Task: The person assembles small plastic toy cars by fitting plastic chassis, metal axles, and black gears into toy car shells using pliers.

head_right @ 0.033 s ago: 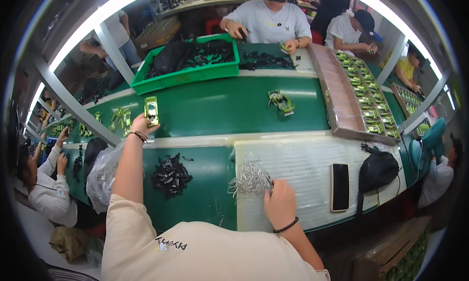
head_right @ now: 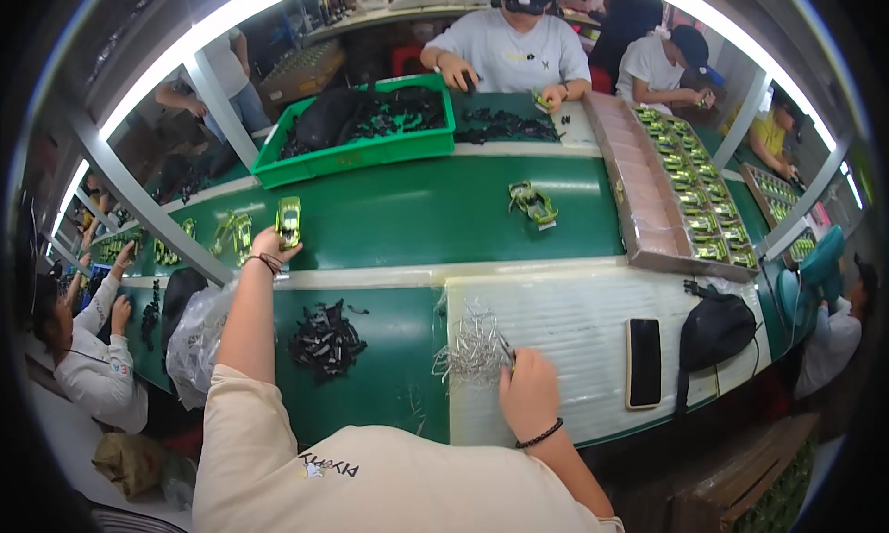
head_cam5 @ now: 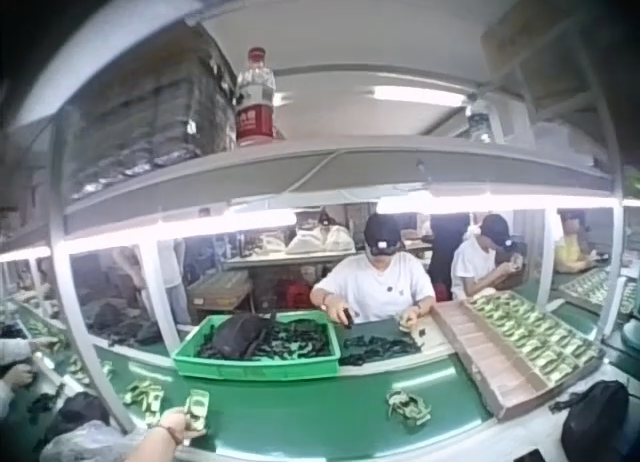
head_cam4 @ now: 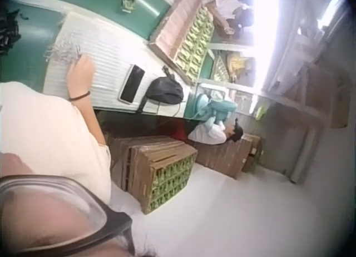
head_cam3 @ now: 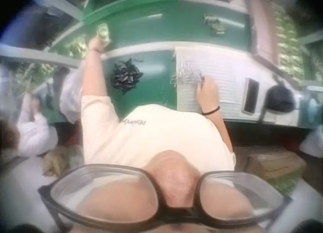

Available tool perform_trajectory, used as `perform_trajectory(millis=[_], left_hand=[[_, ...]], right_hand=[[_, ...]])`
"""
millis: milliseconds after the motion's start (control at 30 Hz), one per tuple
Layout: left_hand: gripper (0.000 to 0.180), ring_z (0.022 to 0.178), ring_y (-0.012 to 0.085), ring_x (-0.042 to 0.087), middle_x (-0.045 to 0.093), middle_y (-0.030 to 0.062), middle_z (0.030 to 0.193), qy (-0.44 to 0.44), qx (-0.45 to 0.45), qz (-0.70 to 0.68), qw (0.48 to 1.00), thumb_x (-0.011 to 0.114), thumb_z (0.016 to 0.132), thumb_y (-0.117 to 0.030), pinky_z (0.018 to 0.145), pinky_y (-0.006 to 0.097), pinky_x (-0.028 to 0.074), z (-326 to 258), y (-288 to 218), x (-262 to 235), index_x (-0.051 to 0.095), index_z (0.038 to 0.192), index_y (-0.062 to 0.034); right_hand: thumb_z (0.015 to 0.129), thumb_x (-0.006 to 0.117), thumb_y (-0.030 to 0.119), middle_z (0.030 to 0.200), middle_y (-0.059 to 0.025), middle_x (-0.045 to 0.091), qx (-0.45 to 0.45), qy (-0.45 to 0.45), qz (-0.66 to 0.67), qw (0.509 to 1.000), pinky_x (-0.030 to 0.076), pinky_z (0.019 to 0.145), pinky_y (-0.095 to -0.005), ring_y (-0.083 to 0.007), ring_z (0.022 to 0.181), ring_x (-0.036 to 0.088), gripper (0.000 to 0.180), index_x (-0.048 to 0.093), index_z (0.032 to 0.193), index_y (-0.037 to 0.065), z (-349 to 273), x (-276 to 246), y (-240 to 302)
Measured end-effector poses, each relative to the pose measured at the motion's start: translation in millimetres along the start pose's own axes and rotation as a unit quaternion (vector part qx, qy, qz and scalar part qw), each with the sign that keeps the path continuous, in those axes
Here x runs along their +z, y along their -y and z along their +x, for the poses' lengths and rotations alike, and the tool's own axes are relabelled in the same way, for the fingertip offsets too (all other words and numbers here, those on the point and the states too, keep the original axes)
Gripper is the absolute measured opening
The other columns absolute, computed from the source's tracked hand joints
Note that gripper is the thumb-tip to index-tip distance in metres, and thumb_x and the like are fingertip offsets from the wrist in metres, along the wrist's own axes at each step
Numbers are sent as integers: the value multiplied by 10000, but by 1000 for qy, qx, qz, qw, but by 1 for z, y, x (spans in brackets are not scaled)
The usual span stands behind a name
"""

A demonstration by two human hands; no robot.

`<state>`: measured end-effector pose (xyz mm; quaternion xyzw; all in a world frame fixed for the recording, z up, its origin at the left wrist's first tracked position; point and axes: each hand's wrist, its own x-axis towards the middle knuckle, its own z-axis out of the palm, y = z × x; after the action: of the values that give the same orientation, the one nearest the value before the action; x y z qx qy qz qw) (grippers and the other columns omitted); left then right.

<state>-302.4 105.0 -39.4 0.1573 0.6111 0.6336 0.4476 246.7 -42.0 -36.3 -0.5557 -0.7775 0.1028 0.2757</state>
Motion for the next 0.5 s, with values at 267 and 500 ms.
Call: perform_trajectory(millis=[267,500], left_hand=[[431,886,314,601,551,123,1142,-184,30,27,982,363,907,39,709,532,622,71,37,1,567,1247,-128],[443,1240,378,448,499,171,1320,-217,220,645,699,640,765,-177,1018,462,439,-22,6,123,632,1201,-103]], right_hand=[[779,668,51,916,-111,621,-10,-37,18,999,454,742,-449,-324,845,589,242,580,1004,57,2,2,-21],[768,653,67,876,-77,622,-15,-76,6,997,461,706,-425,-294,812,596,205,593,963,77,4,5,-33]])
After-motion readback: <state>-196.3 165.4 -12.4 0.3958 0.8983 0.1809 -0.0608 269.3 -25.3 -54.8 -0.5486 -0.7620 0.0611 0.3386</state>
